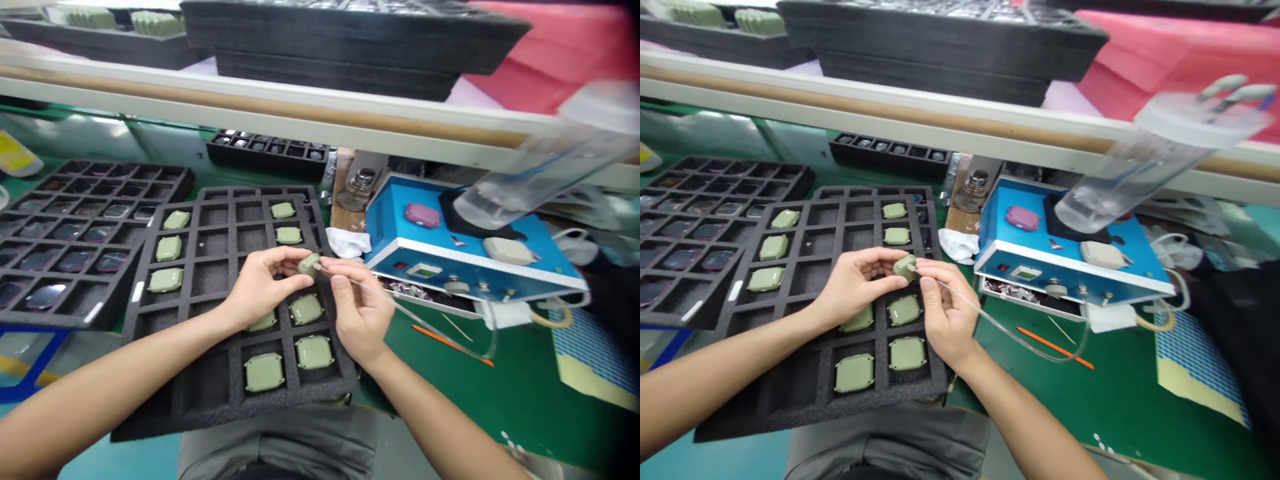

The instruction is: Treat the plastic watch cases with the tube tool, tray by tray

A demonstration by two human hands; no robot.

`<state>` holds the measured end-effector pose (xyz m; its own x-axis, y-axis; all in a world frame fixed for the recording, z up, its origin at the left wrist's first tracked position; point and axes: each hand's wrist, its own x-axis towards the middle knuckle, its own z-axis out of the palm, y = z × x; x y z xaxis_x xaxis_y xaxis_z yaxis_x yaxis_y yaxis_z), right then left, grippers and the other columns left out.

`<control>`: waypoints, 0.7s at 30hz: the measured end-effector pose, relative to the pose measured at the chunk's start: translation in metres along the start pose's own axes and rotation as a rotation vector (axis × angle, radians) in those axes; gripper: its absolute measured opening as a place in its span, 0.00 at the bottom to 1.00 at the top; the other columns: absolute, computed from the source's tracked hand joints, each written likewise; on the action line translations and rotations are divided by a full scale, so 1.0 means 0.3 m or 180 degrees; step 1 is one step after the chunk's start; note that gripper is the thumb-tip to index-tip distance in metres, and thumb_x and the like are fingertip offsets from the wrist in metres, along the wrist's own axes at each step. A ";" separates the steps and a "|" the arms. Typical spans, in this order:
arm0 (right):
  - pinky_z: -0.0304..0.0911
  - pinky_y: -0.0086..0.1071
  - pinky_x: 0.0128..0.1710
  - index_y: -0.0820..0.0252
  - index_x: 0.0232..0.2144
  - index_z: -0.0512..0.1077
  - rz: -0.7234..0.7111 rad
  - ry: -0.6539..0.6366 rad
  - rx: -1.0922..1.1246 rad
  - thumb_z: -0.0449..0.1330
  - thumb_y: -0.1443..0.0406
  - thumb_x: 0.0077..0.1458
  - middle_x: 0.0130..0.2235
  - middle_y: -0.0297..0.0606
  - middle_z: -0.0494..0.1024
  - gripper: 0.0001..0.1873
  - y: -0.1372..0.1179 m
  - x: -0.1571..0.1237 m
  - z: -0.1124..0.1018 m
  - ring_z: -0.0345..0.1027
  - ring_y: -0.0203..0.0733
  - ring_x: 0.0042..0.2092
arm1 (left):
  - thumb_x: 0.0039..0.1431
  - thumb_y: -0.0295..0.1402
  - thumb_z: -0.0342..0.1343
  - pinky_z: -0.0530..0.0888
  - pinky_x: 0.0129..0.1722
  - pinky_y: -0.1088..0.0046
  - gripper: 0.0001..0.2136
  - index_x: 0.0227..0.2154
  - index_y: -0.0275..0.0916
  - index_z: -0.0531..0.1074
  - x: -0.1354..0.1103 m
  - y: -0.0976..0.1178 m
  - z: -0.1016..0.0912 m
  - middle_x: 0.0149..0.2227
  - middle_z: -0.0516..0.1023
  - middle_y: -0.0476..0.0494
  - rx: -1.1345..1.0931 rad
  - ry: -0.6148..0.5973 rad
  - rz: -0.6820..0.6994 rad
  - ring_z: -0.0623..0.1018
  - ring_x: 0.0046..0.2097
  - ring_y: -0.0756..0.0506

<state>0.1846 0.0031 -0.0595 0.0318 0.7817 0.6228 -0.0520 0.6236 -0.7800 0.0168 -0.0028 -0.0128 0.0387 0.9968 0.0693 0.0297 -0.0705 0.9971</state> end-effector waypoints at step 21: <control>0.79 0.37 0.47 0.53 0.39 0.78 -0.0001 0.0029 0.0108 0.59 0.62 0.67 0.43 0.40 0.84 0.07 -0.006 0.070 0.028 0.81 0.42 0.46 | 0.37 0.46 0.76 0.86 0.45 0.62 0.23 0.38 0.43 0.84 0.035 0.054 -0.026 0.37 0.88 0.45 0.0932 0.0461 -0.0109 0.87 0.37 0.37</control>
<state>0.1771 0.0185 -0.0445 0.0409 0.7816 0.6224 -0.0859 0.6234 -0.7772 0.0100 0.0070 0.0043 -0.1090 0.9922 0.0607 0.3152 -0.0234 0.9487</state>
